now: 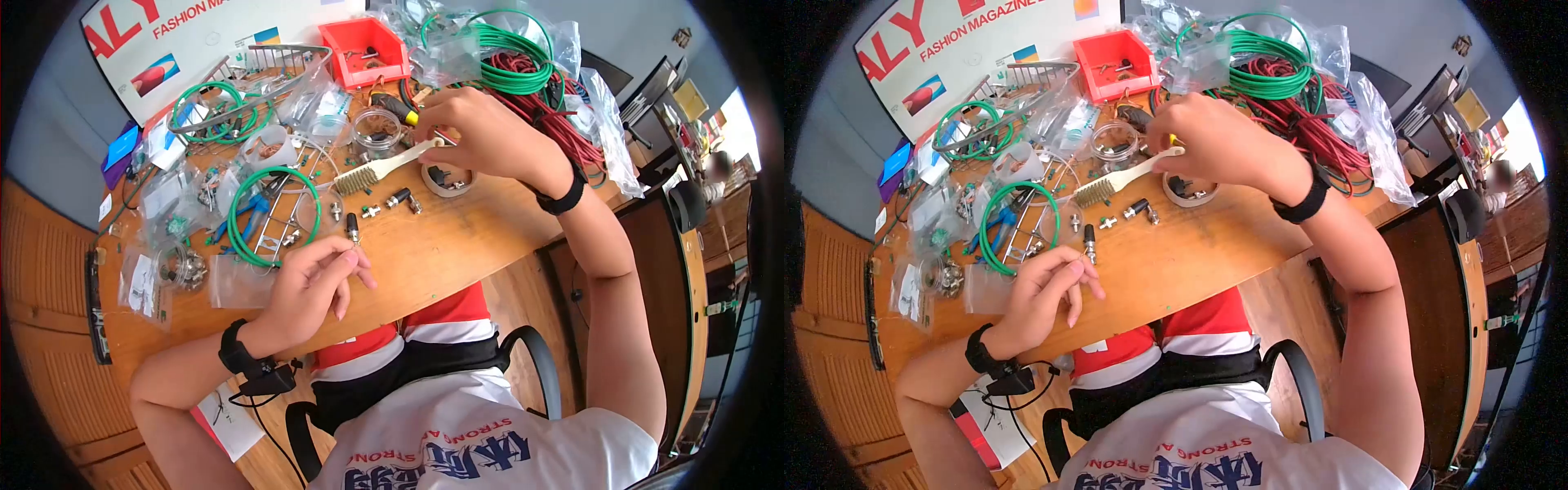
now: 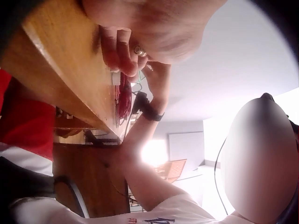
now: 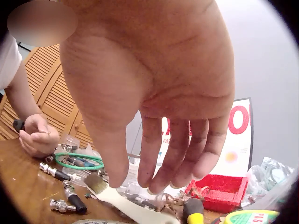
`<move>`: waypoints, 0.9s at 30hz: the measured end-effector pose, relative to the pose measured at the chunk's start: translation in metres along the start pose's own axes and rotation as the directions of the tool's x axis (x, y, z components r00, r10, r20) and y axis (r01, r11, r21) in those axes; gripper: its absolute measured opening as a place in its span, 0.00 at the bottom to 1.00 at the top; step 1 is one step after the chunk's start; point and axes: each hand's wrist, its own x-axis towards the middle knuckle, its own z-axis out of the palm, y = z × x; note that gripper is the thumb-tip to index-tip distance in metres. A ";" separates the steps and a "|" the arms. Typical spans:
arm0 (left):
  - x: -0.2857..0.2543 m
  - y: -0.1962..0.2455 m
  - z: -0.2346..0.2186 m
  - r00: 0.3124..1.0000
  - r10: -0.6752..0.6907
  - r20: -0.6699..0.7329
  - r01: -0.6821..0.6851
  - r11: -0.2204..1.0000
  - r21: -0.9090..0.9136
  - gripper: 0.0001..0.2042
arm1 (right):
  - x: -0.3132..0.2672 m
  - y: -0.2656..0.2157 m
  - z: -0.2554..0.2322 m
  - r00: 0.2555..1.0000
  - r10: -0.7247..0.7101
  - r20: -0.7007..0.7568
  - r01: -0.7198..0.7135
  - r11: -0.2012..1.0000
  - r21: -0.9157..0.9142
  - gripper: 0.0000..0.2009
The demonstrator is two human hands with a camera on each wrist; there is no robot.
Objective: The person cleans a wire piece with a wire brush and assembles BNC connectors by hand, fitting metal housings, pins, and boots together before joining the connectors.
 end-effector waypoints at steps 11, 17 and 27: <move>0.001 -0.004 0.000 1.000 0.024 0.009 -0.024 0.999 0.025 0.13 | -0.019 0.016 0.022 0.982 -0.040 0.183 0.024 0.996 0.090 0.14; 0.001 -0.003 0.000 0.999 0.033 0.015 -0.034 0.999 0.029 0.13 | -0.017 0.011 0.020 0.980 0.054 0.194 -0.093 0.976 0.195 0.11; 0.000 -0.007 0.000 0.996 0.091 0.026 -0.091 0.996 0.003 0.12 | -0.043 -0.052 0.010 0.980 0.195 0.029 -0.149 0.634 0.759 0.16</move>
